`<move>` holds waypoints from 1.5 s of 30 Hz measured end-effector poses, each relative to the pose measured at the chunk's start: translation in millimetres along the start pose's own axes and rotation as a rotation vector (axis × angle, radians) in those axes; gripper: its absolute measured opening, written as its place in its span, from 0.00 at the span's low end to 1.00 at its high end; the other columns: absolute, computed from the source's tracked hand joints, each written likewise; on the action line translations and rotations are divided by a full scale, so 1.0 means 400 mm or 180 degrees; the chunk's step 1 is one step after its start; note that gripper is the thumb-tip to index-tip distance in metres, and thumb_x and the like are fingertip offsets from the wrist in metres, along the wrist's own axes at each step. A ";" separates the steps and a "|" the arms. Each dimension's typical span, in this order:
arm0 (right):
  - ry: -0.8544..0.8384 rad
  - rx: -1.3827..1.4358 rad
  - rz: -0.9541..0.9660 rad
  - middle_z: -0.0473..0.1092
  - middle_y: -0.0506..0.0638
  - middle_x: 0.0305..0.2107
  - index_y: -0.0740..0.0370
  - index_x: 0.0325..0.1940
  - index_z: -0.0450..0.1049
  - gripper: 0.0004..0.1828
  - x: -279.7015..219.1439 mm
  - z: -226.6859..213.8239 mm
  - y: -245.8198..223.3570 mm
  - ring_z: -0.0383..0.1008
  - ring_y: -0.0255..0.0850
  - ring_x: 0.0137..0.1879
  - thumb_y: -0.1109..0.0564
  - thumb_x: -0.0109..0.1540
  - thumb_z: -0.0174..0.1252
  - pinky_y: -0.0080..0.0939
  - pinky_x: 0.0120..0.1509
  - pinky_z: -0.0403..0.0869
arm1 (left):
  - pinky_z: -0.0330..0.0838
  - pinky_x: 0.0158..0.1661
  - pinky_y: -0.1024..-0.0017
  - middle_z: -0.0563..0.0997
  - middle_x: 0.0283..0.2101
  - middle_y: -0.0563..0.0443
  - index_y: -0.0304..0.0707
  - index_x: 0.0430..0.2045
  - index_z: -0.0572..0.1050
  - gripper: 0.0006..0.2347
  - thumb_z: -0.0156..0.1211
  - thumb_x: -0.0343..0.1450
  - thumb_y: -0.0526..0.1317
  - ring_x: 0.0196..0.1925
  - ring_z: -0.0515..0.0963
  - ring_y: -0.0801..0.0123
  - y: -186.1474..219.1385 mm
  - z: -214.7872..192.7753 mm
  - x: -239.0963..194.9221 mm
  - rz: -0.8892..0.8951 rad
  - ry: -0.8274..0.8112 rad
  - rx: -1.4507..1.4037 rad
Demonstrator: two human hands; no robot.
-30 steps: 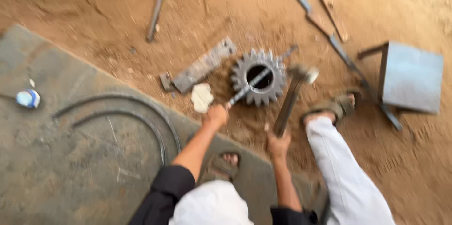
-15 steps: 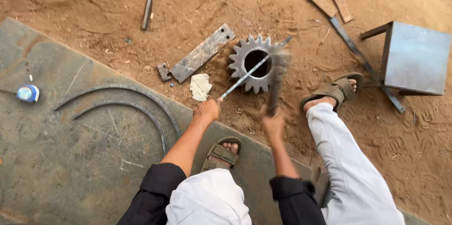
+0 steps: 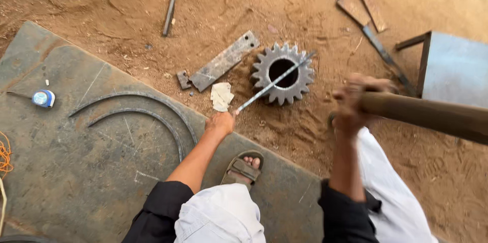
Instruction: The person uses a hammer and a metal rod to repeatedly strike and bend a curved metal strip against a large gear-like object on the ground. The person adjusts the strip's position multiple times while continuing to hammer it into a curved shape.
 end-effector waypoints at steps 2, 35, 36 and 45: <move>-0.0277 -0.1222 0.0842 0.68 0.48 0.22 0.58 0.36 0.70 0.10 -0.128 0.015 0.166 0.70 0.36 0.25 0.55 0.65 0.65 0.40 0.29 0.73 | 0.71 0.61 0.50 0.80 0.59 0.35 0.39 0.51 0.81 0.25 0.41 0.78 0.58 0.63 0.78 0.44 0.007 0.035 -0.002 0.0084 -0.0113 0.0058; 0.0099 0.0327 0.0092 0.72 0.49 0.29 0.61 0.40 0.68 0.07 0.023 -0.010 -0.094 0.72 0.33 0.25 0.65 0.64 0.60 0.33 0.23 0.72 | 0.69 0.59 0.52 0.78 0.57 0.38 0.39 0.50 0.80 0.28 0.36 0.77 0.61 0.61 0.77 0.47 -0.060 -0.104 -0.086 0.0001 -0.0055 0.0458; 0.0232 0.0325 -0.0212 0.70 0.49 0.30 0.63 0.40 0.68 0.08 0.058 -0.003 -0.108 0.72 0.33 0.25 0.65 0.65 0.61 0.34 0.24 0.73 | 0.69 0.59 0.52 0.79 0.58 0.38 0.40 0.50 0.80 0.26 0.39 0.77 0.59 0.62 0.77 0.48 -0.054 -0.117 -0.079 0.0054 0.0001 0.0478; -0.1203 -0.3019 0.2267 0.66 0.52 0.21 0.55 0.38 0.72 0.13 -0.352 -0.017 0.329 0.64 0.38 0.24 0.47 0.66 0.64 0.40 0.27 0.65 | 0.69 0.60 0.51 0.78 0.60 0.38 0.41 0.52 0.79 0.24 0.41 0.78 0.57 0.63 0.76 0.47 -0.063 -0.139 -0.074 0.0027 0.0004 0.0539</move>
Point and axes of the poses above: each hand's wrist, its own x-axis towards the middle knuckle, its own z-axis out of the palm, y = z × x, the point moved 9 cm from there along x, towards the middle knuckle
